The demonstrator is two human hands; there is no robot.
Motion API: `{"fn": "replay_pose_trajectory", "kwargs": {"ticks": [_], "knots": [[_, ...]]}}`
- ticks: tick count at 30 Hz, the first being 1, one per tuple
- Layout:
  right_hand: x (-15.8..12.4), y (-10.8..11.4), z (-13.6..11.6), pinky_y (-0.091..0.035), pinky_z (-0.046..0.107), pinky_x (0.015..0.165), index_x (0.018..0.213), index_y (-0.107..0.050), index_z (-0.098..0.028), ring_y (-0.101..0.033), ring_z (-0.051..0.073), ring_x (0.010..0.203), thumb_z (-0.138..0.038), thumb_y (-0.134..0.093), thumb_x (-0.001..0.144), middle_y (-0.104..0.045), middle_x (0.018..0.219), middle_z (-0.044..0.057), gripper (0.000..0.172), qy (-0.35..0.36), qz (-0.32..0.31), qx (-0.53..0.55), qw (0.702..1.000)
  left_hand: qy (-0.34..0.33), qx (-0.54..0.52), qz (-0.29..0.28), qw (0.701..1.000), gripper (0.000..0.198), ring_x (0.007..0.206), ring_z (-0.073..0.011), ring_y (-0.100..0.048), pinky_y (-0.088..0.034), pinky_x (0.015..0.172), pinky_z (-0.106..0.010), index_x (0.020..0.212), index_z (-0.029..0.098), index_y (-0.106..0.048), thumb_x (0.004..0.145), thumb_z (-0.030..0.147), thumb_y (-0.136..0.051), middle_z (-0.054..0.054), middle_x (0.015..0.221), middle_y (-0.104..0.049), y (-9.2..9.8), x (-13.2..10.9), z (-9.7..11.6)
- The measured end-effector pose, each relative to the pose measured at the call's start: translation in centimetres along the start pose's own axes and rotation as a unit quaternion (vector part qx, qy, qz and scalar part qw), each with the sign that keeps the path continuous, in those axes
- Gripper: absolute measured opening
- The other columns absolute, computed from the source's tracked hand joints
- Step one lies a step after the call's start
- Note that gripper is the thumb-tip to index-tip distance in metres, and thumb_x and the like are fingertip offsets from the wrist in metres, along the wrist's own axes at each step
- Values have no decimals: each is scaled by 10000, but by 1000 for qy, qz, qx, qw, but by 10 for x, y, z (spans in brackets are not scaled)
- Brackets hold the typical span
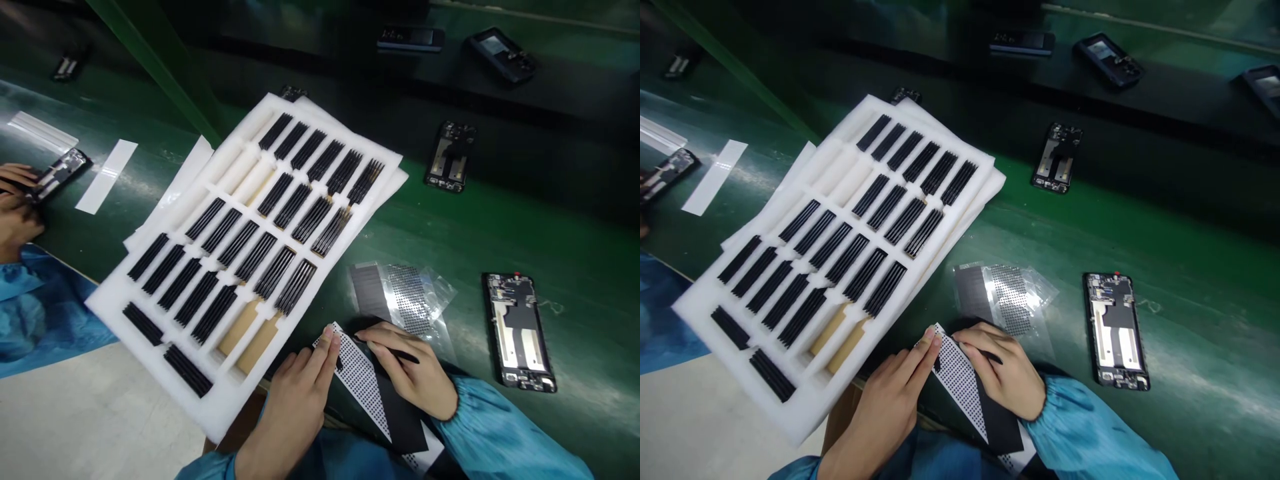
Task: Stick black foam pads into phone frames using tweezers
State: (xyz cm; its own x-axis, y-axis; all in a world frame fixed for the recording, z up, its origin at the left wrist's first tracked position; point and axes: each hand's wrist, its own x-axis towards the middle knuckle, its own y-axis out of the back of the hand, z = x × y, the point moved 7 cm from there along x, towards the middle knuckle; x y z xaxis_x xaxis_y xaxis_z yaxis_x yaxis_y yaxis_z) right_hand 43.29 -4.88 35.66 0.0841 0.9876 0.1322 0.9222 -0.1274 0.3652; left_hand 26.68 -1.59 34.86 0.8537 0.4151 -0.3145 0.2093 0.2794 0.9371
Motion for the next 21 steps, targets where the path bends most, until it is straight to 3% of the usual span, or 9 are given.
{"fn": "replay_pose_trajectory", "kwargs": {"ticks": [4, 9, 12, 15, 18, 19, 21], "knots": [[-1, -4, -5, -605, 349, 843, 1369, -581, -227, -694, 212, 1001, -58, -497, 976, -739, 1092, 74, 436, 45, -8, -20, 999, 8, -6, -3, 1000, 803, 958, -218, -670, -587, 836, -361, 1498, 81, -435, 716, -87, -363, -169, 1495, -527, -1, 0, 0], [-8, -22, -24, -603, 439, 849, 1561, -371, -126, -683, 278, 1042, -28, -487, 951, -726, 1170, 167, 629, 179, -19, -119, 977, 18, -5, -4, 1000, 841, 1010, -227, -664, -581, 879, -378, 1511, 97, -419, 693, -91, -367, -148, 1481, -548, -2, 0, 0], [-14, -11, -28, -617, 421, 813, 1532, -433, -147, -701, 272, 1023, -41, -492, 957, -735, 1155, 155, 587, 186, 13, -83, 979, 17, 3, 13, 1000, 794, 989, -217, -674, -586, 872, -365, 1477, 89, -467, 712, -94, -359, -140, 1481, -551, 1, 0, -1], [-17, 44, -10, -627, 394, 777, 1341, -644, -228, -738, 256, 957, -125, -504, 990, -753, 1105, 107, 392, 79, 135, -29, 987, 15, 13, 39, 999, 773, 956, -196, -678, -592, 853, -333, 1459, 107, -493, 730, -105, -350, -104, 1503, -534, 2, -1, -2], [-29, 123, 26, -634, 415, 785, 1105, -739, -223, -773, 255, 819, -280, -554, 1006, -774, 991, 94, 217, -34, 354, 16, 934, 19, 11, 81, 996, 823, 985, -189, -677, -589, 869, -317, 1524, 154, -404, 748, -113, -343, -55, 1520, -518, 0, -4, -5], [-32, 144, 39, -636, 422, 774, 1054, -741, -211, -777, 256, 780, -331, -573, 1000, -777, 954, 94, 213, -53, 394, 38, 917, 21, 9, 95, 995, 862, 999, -187, -678, -588, 878, -313, 1564, 177, -327, 753, -116, -343, -43, 1521, -518, -1, -6, -6], [-33, 175, 62, -640, 421, 729, 994, -733, -193, -777, 258, 731, -426, -580, 988, -779, 912, 98, 279, -79, 410, 55, 907, 24, 3, 115, 993, 961, 1026, -184, -683, -586, 889, -304, 1619, 227, -124, 752, -125, -345, -29, 1523, -517, -5, -8, -9]]}}
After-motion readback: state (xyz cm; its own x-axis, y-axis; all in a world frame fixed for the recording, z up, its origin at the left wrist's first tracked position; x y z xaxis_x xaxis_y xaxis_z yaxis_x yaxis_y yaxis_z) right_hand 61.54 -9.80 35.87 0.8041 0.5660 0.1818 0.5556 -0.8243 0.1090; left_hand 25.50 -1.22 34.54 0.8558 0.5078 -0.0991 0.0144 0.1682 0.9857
